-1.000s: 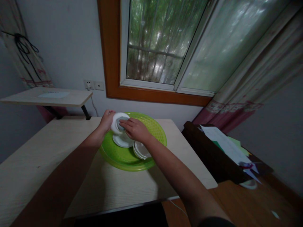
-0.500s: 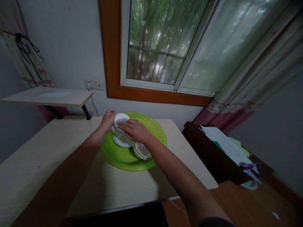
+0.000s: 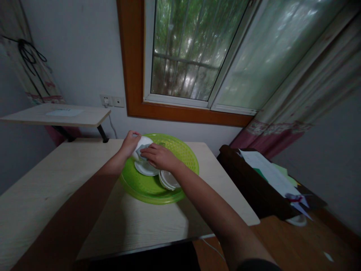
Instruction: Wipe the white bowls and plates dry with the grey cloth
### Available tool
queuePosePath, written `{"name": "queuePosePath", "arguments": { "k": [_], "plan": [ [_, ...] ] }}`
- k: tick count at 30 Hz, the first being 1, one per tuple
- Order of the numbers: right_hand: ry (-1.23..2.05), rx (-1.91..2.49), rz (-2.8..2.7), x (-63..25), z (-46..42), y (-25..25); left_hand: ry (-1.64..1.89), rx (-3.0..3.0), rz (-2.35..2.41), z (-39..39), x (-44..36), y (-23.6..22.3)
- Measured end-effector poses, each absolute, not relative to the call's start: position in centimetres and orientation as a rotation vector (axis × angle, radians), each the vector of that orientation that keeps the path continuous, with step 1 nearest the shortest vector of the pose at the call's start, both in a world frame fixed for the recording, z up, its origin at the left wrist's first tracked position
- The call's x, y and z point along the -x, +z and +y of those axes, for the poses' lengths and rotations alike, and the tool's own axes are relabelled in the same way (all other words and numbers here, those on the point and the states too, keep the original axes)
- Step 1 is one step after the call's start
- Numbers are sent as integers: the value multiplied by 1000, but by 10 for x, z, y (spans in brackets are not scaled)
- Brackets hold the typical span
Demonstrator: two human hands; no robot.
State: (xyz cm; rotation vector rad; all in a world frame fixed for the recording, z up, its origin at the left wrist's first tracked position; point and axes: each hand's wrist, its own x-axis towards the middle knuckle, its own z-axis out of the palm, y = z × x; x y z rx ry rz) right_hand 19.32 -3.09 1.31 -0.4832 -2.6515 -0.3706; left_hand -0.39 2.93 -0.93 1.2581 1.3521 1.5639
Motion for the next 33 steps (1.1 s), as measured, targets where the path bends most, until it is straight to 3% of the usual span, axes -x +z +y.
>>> {"name": "queuePosePath", "arguments": {
  "k": [4,13,23,33],
  "plan": [
    [-406,478,-2660,-188,-33,14,1591,-1259,1335,30,4,-10],
    [-240,927,-2353,-205,-12,10,1568,-1254,1282,25,0,-7],
    [-257,474,-2590,-193,-28,12,1533,-1345,1338,26,2,-8],
    [9,829,-2161,-208,-9,11,1637,-1305,1268,29,6,-10]
  ]
}}
